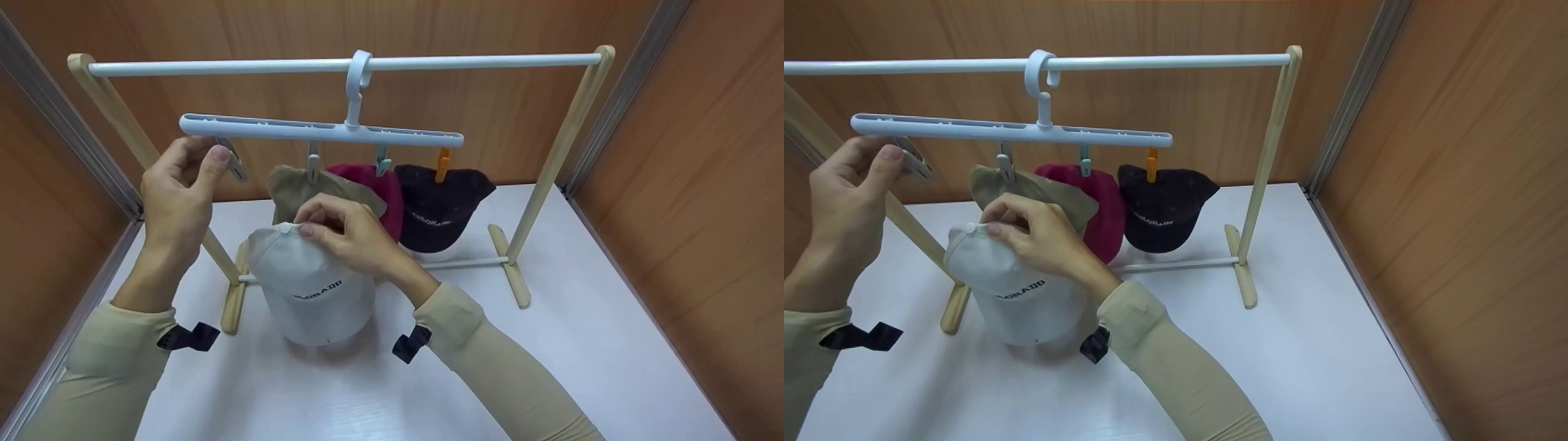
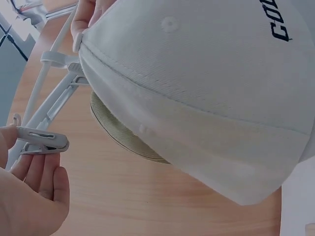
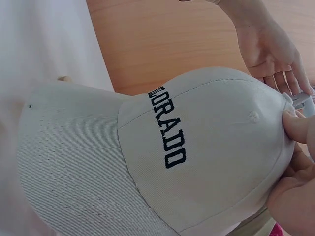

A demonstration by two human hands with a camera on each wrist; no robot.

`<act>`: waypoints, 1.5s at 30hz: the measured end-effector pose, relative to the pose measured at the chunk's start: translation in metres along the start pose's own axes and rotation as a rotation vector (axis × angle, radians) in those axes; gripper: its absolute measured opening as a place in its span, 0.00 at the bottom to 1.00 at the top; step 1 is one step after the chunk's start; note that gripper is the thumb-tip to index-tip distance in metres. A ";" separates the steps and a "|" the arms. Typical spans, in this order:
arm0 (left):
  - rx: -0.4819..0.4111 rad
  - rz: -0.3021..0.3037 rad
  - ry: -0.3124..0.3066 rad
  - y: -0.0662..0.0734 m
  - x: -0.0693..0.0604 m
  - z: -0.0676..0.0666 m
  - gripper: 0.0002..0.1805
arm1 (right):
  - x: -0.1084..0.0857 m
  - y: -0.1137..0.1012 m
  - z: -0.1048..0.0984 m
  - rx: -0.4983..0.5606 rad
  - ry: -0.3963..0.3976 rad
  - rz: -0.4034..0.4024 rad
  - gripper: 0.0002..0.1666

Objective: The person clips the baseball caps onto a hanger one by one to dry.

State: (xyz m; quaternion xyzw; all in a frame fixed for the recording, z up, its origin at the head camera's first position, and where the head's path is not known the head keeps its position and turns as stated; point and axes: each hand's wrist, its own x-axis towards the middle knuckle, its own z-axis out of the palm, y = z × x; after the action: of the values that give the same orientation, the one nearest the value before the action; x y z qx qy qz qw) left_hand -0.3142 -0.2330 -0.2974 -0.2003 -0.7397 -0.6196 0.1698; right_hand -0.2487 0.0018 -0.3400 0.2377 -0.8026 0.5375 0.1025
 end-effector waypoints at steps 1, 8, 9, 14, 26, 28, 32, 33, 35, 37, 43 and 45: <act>0.003 0.003 0.004 0.000 0.000 0.000 0.21 | 0.001 -0.001 0.000 0.005 -0.002 0.002 0.07; 0.027 0.025 0.052 0.002 -0.003 0.004 0.19 | 0.012 -0.007 0.002 0.025 0.004 -0.002 0.08; 0.026 0.026 0.064 0.002 -0.003 0.005 0.19 | 0.014 -0.007 0.002 0.025 0.008 -0.007 0.08; 0.028 0.035 0.113 0.003 -0.005 0.009 0.18 | 0.021 -0.007 0.001 0.039 0.019 -0.028 0.09; 0.072 0.020 0.156 0.009 -0.010 0.014 0.18 | 0.032 -0.007 0.003 0.089 0.032 -0.043 0.09; 0.065 0.010 0.153 0.009 -0.009 0.014 0.18 | 0.033 -0.007 0.004 0.093 0.029 -0.044 0.09; 0.018 -0.004 0.143 0.008 -0.008 0.015 0.17 | 0.034 -0.009 0.004 0.100 0.019 -0.044 0.09; 0.002 -0.010 0.139 0.008 -0.008 0.015 0.17 | 0.035 -0.009 0.004 0.100 0.018 -0.044 0.09; -0.026 -0.021 0.129 0.007 -0.007 0.015 0.17 | 0.035 -0.010 0.004 0.100 0.020 -0.043 0.10; -0.041 -0.032 0.118 0.007 -0.007 0.014 0.18 | 0.035 -0.010 0.005 0.103 0.025 -0.042 0.10; -0.040 -0.068 0.091 0.007 -0.008 0.013 0.19 | 0.036 -0.009 0.006 0.113 0.038 -0.043 0.09; -0.044 -0.073 0.086 0.007 -0.008 0.013 0.19 | 0.036 -0.009 0.007 0.121 0.047 -0.046 0.09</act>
State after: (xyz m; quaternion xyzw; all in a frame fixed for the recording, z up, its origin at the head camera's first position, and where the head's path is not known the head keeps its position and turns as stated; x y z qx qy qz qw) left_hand -0.3036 -0.2194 -0.2979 -0.1501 -0.7248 -0.6494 0.1743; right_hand -0.2752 -0.0176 -0.3203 0.2489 -0.7604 0.5879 0.1192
